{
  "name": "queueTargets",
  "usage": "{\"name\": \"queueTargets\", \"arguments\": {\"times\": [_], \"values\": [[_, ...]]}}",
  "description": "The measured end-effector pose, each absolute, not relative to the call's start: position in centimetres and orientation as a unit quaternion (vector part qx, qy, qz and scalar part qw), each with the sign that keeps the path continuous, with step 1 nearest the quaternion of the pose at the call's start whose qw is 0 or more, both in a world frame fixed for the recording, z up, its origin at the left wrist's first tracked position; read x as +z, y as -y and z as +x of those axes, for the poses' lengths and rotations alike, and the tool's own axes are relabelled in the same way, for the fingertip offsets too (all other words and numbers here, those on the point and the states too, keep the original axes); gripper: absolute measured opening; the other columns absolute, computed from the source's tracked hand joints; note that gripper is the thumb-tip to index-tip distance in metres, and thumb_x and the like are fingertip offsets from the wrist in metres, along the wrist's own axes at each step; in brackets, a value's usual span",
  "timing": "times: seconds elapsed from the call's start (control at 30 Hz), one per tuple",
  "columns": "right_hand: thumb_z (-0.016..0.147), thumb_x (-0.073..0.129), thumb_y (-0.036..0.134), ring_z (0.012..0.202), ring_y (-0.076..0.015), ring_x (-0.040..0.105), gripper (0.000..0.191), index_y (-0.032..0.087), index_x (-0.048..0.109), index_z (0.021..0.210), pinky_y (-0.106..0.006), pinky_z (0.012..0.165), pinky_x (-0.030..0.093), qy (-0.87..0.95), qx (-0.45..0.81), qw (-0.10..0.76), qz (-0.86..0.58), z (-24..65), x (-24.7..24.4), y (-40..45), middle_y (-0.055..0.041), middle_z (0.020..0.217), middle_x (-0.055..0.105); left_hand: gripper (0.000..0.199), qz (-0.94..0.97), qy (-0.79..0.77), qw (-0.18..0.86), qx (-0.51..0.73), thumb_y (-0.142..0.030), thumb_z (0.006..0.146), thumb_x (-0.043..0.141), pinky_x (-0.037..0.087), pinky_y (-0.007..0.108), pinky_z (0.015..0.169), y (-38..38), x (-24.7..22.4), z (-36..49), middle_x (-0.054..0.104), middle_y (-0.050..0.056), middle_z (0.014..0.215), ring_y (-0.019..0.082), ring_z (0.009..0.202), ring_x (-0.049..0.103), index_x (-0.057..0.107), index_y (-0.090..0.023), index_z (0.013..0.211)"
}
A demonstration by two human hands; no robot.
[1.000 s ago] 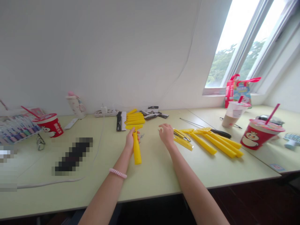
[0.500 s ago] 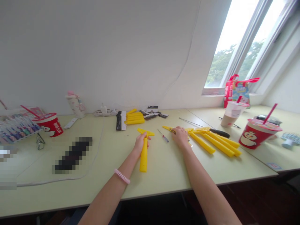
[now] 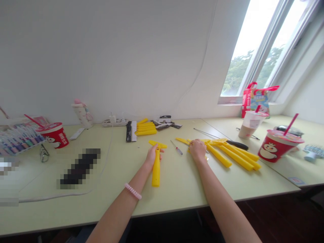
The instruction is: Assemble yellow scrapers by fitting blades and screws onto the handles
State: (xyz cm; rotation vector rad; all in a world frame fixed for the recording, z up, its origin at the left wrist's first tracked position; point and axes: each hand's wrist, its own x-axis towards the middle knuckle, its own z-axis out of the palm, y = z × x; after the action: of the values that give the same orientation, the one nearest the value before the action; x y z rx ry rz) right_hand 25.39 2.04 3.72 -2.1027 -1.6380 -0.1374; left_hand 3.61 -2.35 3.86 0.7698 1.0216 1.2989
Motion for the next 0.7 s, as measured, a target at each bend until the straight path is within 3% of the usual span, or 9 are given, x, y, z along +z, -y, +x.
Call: {"name": "queueTargets", "arguments": {"times": [0.1, 0.27, 0.47, 0.6, 0.7], "values": [[0.079, 0.042, 0.015, 0.098, -0.0271, 0.046, 0.028, 0.015, 0.070, 0.082, -0.037, 0.079, 0.032, 0.595, -0.072, 0.222, -0.769, 25.5, 4.0, -1.9, -0.0147, 0.102, 0.057, 0.025, 0.335, -0.440, 0.614, 0.563, -0.040, 0.075, 0.051, 0.028, 0.023, 0.035, 2.3, 3.7, 3.6, 0.058, 0.005, 0.056, 0.009, 0.034, 0.041, 0.056, -0.016, 0.075], [0.080, 0.039, 0.011, 0.090, -0.0248, 0.051, 0.030, 0.013, 0.068, 0.083, -0.036, 0.077, 0.032, 0.602, -0.059, 0.193, -0.773, 25.2, 4.0, -2.0, -0.0140, 0.090, 0.060, 0.026, 0.335, -0.438, 0.616, 0.563, -0.042, 0.075, 0.050, 0.029, 0.023, 0.035, 2.2, 3.6, 3.6, 0.058, 0.005, 0.056, 0.009, 0.034, 0.041, 0.056, -0.016, 0.075], [0.074, 0.043, 0.007, 0.094, -0.0251, 0.053, 0.030, 0.017, 0.069, 0.085, -0.035, 0.077, 0.032, 0.587, -0.029, 0.190, -0.786, 25.6, 4.2, -2.1, -0.0119, 0.094, 0.062, 0.029, 0.332, -0.448, 0.616, 0.556, -0.041, 0.079, 0.048, 0.033, 0.023, 0.036, 2.1, 3.5, 3.5, 0.061, 0.007, 0.065, 0.010, 0.040, 0.046, 0.058, -0.014, 0.079], [0.074, 0.046, 0.011, 0.096, -0.0252, 0.053, 0.029, 0.019, 0.069, 0.089, -0.035, 0.078, 0.032, 0.570, -0.022, 0.190, -0.799, 26.4, 4.3, -2.0, -0.0105, 0.098, 0.063, 0.030, 0.332, -0.449, 0.622, 0.549, -0.038, 0.084, 0.046, 0.047, 0.027, 0.056, 2.1, 3.5, 3.5, 0.062, 0.010, 0.089, 0.014, 0.066, 0.058, 0.059, -0.012, 0.095], [0.072, 0.046, 0.011, 0.095, -0.0242, 0.054, 0.028, 0.019, 0.069, 0.086, -0.034, 0.078, 0.032, 0.571, -0.018, 0.201, -0.796, 26.8, 4.2, -2.1, -0.0093, 0.095, 0.064, 0.033, 0.335, -0.444, 0.627, 0.545, -0.033, 0.085, 0.049, 0.049, 0.037, 0.077, 2.3, 3.8, 3.6, 0.055, 0.009, 0.110, 0.018, 0.091, 0.056, 0.053, -0.015, 0.112]]}}
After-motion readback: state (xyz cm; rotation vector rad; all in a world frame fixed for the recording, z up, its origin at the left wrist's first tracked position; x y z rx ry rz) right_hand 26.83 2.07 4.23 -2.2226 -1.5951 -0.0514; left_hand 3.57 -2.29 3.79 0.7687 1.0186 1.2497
